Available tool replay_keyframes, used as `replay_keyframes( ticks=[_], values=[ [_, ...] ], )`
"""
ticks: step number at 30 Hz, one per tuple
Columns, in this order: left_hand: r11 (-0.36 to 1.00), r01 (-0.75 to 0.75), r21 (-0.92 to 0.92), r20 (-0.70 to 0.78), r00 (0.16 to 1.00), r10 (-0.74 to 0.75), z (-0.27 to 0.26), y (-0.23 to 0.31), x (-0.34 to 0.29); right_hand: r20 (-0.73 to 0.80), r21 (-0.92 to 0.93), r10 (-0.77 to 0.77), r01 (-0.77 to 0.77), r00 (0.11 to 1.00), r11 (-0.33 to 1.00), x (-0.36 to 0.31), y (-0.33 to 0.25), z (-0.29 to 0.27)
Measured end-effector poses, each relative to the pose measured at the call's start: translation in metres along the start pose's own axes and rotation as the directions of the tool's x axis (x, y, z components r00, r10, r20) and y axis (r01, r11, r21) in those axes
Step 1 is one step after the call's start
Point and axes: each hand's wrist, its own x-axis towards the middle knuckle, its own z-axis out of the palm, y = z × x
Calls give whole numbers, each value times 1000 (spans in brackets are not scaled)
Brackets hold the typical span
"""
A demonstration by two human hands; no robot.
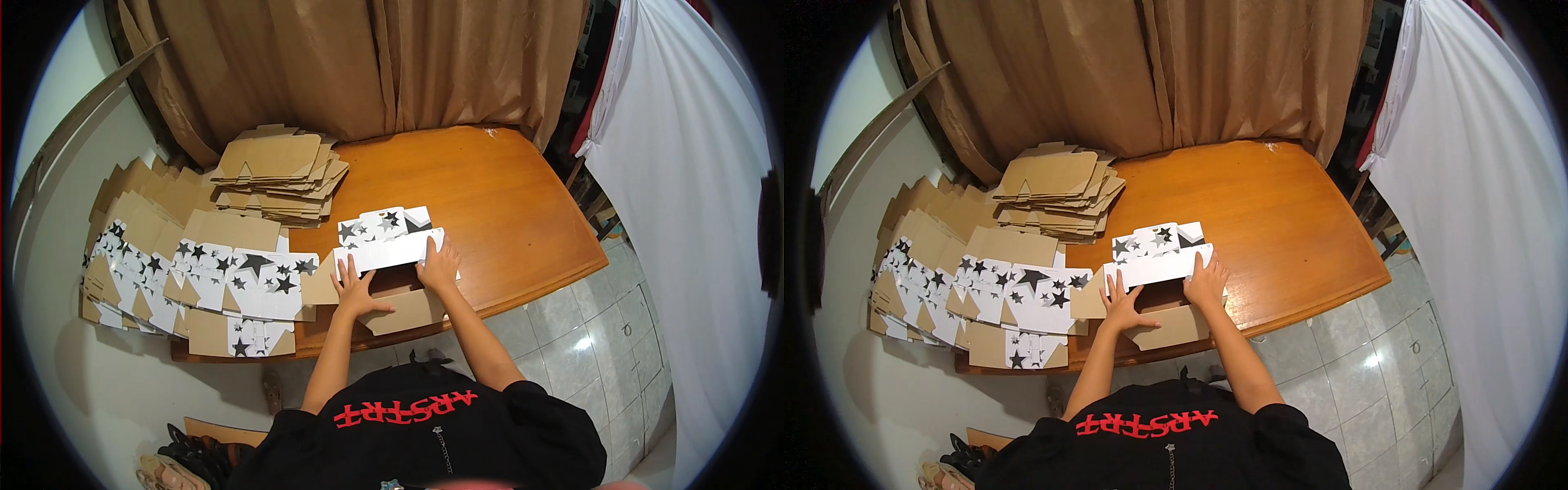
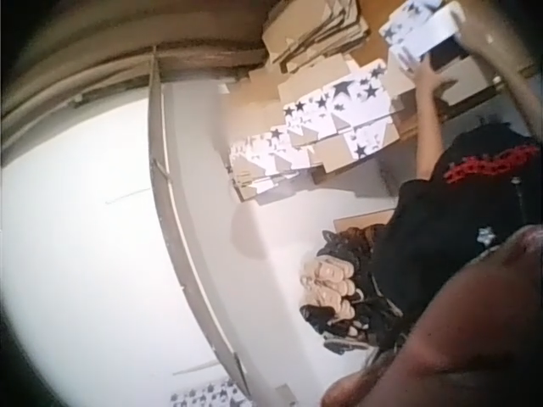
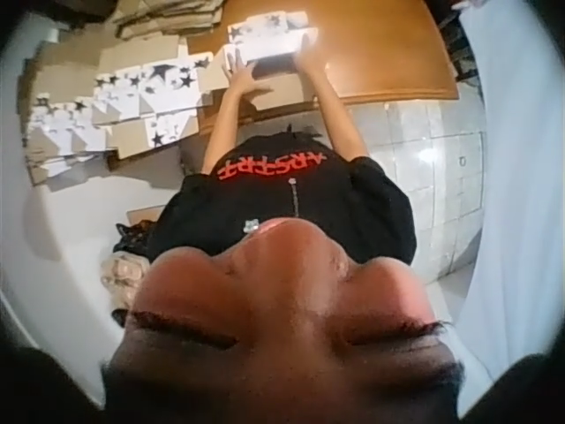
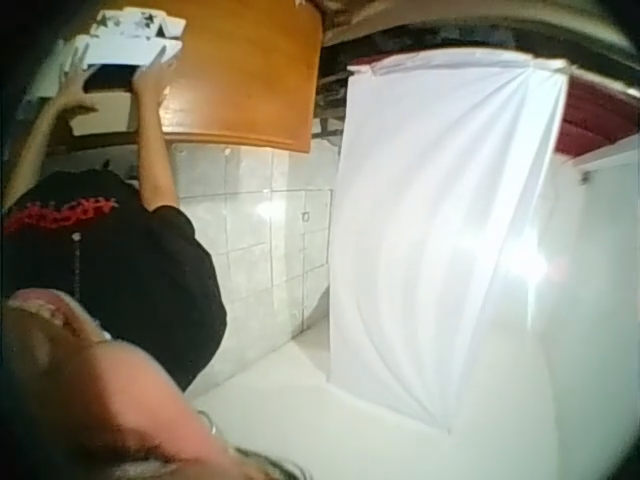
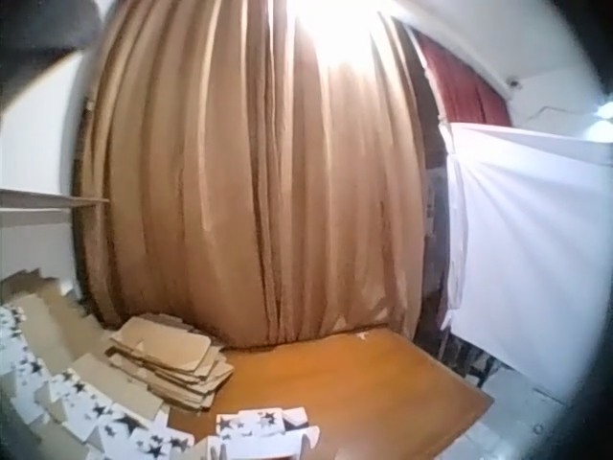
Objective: Folding flat cardboard sheets into boxes and stacking them on a storage shelf.
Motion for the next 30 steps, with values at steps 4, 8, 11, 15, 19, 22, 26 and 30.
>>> replay_keyframes(
  ticks=[4,8,11,15,19,22,26,30],
  values=[
    [1000,-5,24,-34,999,6,3,3,1,51,-17,79,-79,996,997,8,0,4],
    [999,-16,30,-12,1000,17,3,3,1,145,-109,245,-231,959,967,13,-10,-4],
    [996,-48,-69,-143,989,37,1,-3,-6,162,-130,234,-214,959,968,9,-18,-20],
    [991,1,-133,-455,888,-62,-11,-12,-28,150,-129,233,-215,961,968,8,-15,-20],
    [884,397,-247,-697,561,-447,-18,-36,-47,155,-137,225,-204,962,969,8,-14,-18],
    [631,-36,-775,-469,702,-536,-11,-70,-47,156,-142,220,-199,963,970,7,-19,-19],
    [673,-312,-670,-585,780,-220,2,-28,-36,148,-149,236,-214,960,965,8,-21,-15],
    [911,-271,-310,-426,896,121,9,4,-29,141,-162,238,-214,961,963,8,-20,-13]
  ],
)
